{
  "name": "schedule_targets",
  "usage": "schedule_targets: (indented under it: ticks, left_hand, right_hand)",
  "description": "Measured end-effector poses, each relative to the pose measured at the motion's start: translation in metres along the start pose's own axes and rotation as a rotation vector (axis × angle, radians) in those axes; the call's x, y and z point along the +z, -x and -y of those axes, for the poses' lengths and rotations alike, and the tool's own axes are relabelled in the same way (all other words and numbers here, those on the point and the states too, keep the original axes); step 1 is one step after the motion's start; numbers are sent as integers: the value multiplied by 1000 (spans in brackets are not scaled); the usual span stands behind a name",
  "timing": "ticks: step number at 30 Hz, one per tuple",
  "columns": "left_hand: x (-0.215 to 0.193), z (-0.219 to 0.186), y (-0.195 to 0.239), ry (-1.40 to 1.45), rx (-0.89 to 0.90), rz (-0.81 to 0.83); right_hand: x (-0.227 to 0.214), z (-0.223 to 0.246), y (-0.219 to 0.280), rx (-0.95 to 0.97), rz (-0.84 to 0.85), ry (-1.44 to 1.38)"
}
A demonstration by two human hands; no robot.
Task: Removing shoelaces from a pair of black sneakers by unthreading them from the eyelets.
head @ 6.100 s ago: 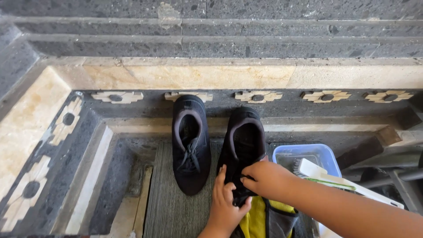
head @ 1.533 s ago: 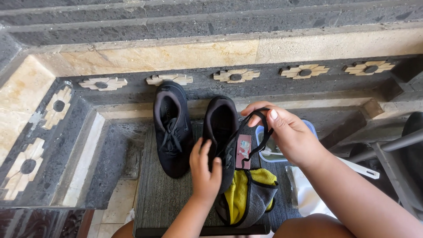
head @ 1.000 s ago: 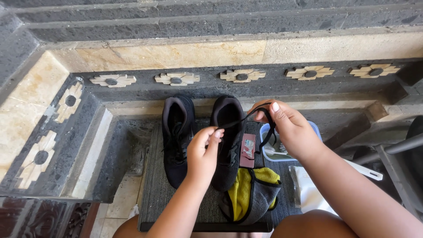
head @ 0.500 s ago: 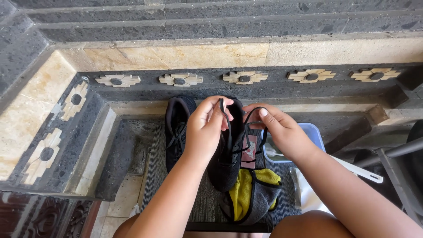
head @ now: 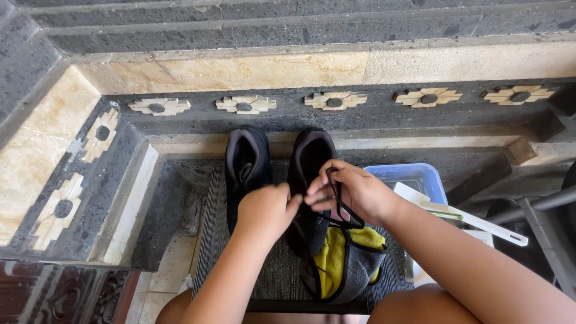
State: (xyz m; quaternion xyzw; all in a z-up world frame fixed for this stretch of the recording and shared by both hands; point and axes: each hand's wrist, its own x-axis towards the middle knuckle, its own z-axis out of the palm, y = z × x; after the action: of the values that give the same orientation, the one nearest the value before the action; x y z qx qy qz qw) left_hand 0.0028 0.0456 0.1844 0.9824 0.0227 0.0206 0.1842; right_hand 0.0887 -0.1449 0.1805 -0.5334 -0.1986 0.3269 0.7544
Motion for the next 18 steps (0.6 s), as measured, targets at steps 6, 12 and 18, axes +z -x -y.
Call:
schedule_targets:
  ticks: [6, 12, 18]
  left_hand:
    - [23, 17, 14, 88, -44, 297]
    - [-8, 7, 11, 370, -66, 350]
    - [22, 8, 15, 804, 119, 235]
  right_hand:
    - [-4, -8, -8, 209, 23, 380]
    - [0, -17, -10, 32, 277, 1474]
    - [-12, -60, -18, -97, 182, 1647]
